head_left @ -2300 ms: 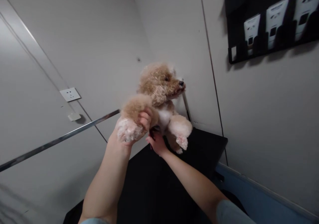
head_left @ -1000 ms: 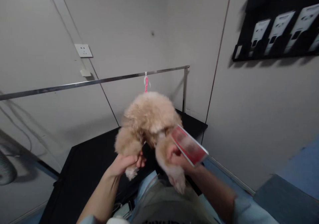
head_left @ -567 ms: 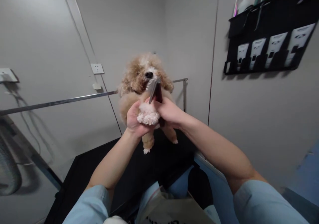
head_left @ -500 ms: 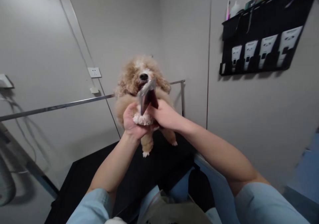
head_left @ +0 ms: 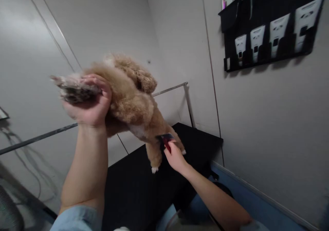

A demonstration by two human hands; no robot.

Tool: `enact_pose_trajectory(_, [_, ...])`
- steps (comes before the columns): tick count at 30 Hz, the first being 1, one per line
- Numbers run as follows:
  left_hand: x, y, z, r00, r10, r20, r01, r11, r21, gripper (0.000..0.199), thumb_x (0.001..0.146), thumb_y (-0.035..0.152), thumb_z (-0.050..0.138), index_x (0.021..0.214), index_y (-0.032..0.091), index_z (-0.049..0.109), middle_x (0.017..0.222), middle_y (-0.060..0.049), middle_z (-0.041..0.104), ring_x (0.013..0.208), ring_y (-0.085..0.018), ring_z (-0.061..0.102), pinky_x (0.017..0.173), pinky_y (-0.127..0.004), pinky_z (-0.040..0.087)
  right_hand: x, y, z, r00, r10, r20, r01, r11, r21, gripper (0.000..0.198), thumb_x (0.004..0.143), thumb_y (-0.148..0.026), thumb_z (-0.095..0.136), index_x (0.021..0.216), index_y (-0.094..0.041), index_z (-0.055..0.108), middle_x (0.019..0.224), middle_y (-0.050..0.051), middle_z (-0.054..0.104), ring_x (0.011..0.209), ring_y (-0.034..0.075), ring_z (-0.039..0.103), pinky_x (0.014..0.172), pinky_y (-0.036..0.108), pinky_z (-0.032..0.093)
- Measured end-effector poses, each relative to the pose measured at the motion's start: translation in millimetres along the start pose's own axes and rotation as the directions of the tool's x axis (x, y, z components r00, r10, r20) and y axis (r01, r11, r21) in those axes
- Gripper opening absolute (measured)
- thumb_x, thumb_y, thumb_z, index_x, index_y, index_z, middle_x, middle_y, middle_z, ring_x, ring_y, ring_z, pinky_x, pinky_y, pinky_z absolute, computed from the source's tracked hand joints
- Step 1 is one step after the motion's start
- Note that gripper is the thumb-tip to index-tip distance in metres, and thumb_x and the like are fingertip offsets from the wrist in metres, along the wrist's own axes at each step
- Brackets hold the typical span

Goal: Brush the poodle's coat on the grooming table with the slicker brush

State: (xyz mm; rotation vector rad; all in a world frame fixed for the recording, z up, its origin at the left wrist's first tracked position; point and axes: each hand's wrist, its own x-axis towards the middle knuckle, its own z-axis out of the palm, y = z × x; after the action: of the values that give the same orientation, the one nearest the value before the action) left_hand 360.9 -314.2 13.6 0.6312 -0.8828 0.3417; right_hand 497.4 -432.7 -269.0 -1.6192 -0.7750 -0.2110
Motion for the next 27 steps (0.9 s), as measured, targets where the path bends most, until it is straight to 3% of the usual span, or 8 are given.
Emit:
enact_pose_trajectory(2, [9.1, 0.5, 1.2, 0.999, -0.02, 0.045, 0.017, 0.999, 0.052, 0.017, 0.073, 0.025, 0.044, 0.087, 0.019, 0.039, 0.085, -0.006, 0.056, 0.082, -0.011, 0.056, 0.085, -0.022, 0.051, 33.6, -28.1, 3.6, 0.995, -0.097, -0.033, 0.092, 0.987, -0.131, 0.021, 0.089, -0.024, 0.05, 0.106, -0.016, 0.06, 0.102, 0.016, 0.069, 0.099, 0.029, 0.066, 0.088, 0.041, 0.049])
enact_pose_trajectory(5, [21.5, -6.2, 2.9, 0.995, -0.048, 0.084, 0.038, 0.992, 0.12, 0.017, 0.075, 0.025, 0.043, 0.091, 0.018, 0.042, 0.087, -0.005, 0.057, 0.084, -0.01, 0.056, 0.088, -0.02, 0.049, 58.8, -32.0, 27.9, 0.997, -0.012, 0.078, 0.038, 0.94, -0.34, 0.028, 0.092, -0.026, 0.047, 0.114, -0.012, 0.057, 0.096, 0.019, 0.07, 0.093, 0.032, 0.068, 0.084, 0.043, 0.048])
enact_pose_trajectory(11, [43.8, -14.0, -5.8, 0.989, -0.08, 0.127, 0.055, 0.98, 0.192, 0.022, 0.081, 0.036, 0.041, 0.092, 0.017, 0.043, 0.086, -0.006, 0.059, 0.084, -0.01, 0.058, 0.089, -0.021, 0.049, -4.0, 69.1, 77.4, 0.919, 0.207, 0.335, -0.179, 0.977, -0.115, 0.025, 0.095, -0.025, 0.041, 0.091, -0.017, 0.064, 0.082, 0.008, 0.071, 0.077, 0.02, 0.068, 0.071, 0.027, 0.048])
enact_pose_trajectory(15, [52.9, -19.5, -14.9, 0.989, -0.096, 0.109, 0.074, 0.979, 0.188, 0.027, 0.086, 0.042, 0.035, 0.092, 0.018, 0.043, 0.086, -0.006, 0.058, 0.083, -0.01, 0.058, 0.087, -0.022, 0.05, 27.3, 31.1, 41.2, 0.998, -0.053, 0.022, 0.05, 0.991, 0.128, 0.025, 0.096, -0.032, 0.041, 0.092, -0.019, 0.061, 0.085, 0.006, 0.07, 0.08, 0.019, 0.066, 0.076, 0.029, 0.05])
enact_pose_trajectory(18, [56.0, -29.2, -17.0, 0.989, -0.121, 0.091, 0.102, 0.977, 0.189, 0.033, 0.087, 0.049, 0.032, 0.092, 0.018, 0.042, 0.086, -0.006, 0.057, 0.083, -0.012, 0.059, 0.085, -0.025, 0.051, 79.2, -12.7, 26.7, 0.972, -0.198, -0.129, 0.213, 0.97, 0.114, 0.034, 0.092, -0.034, 0.05, 0.122, -0.018, 0.052, 0.106, 0.011, 0.07, 0.096, 0.023, 0.066, 0.087, 0.035, 0.049])
enact_pose_trajectory(22, [56.3, -41.3, -17.1, 0.978, -0.203, 0.039, 0.191, 0.961, 0.198, 0.032, 0.086, 0.049, 0.034, 0.091, 0.018, 0.042, 0.087, -0.006, 0.057, 0.079, -0.011, 0.058, 0.082, -0.028, 0.052, 76.3, 12.6, 64.3, 0.994, 0.033, 0.102, -0.025, 0.997, -0.075, 0.043, 0.095, -0.03, 0.045, 0.135, -0.014, 0.044, 0.104, 0.015, 0.07, 0.095, 0.027, 0.068, 0.083, 0.038, 0.05])
enact_pose_trajectory(25, [56.3, -45.4, -21.7, 0.974, -0.226, 0.003, 0.223, 0.962, 0.158, 0.028, 0.084, 0.046, 0.038, 0.088, 0.018, 0.043, 0.086, -0.006, 0.057, 0.077, -0.012, 0.057, 0.08, -0.029, 0.053, 38.4, 53.9, 89.5, 0.954, 0.211, 0.214, -0.186, 0.974, -0.134, 0.026, 0.093, -0.024, 0.047, 0.112, -0.011, 0.06, 0.086, 0.014, 0.072, 0.08, 0.028, 0.071, 0.071, 0.035, 0.051])
enact_pose_trajectory(27, [56.7, -46.4, -26.3, 0.975, -0.219, -0.025, 0.221, 0.965, 0.141, 0.028, 0.083, 0.045, 0.04, 0.088, 0.018, 0.042, 0.085, -0.007, 0.057, 0.075, -0.012, 0.057, 0.079, -0.03, 0.053, 32.0, 57.1, 89.9, 0.959, 0.176, 0.223, -0.166, 0.984, -0.061, 0.022, 0.094, -0.025, 0.044, 0.101, -0.015, 0.063, 0.083, 0.011, 0.071, 0.078, 0.025, 0.07, 0.07, 0.032, 0.051])
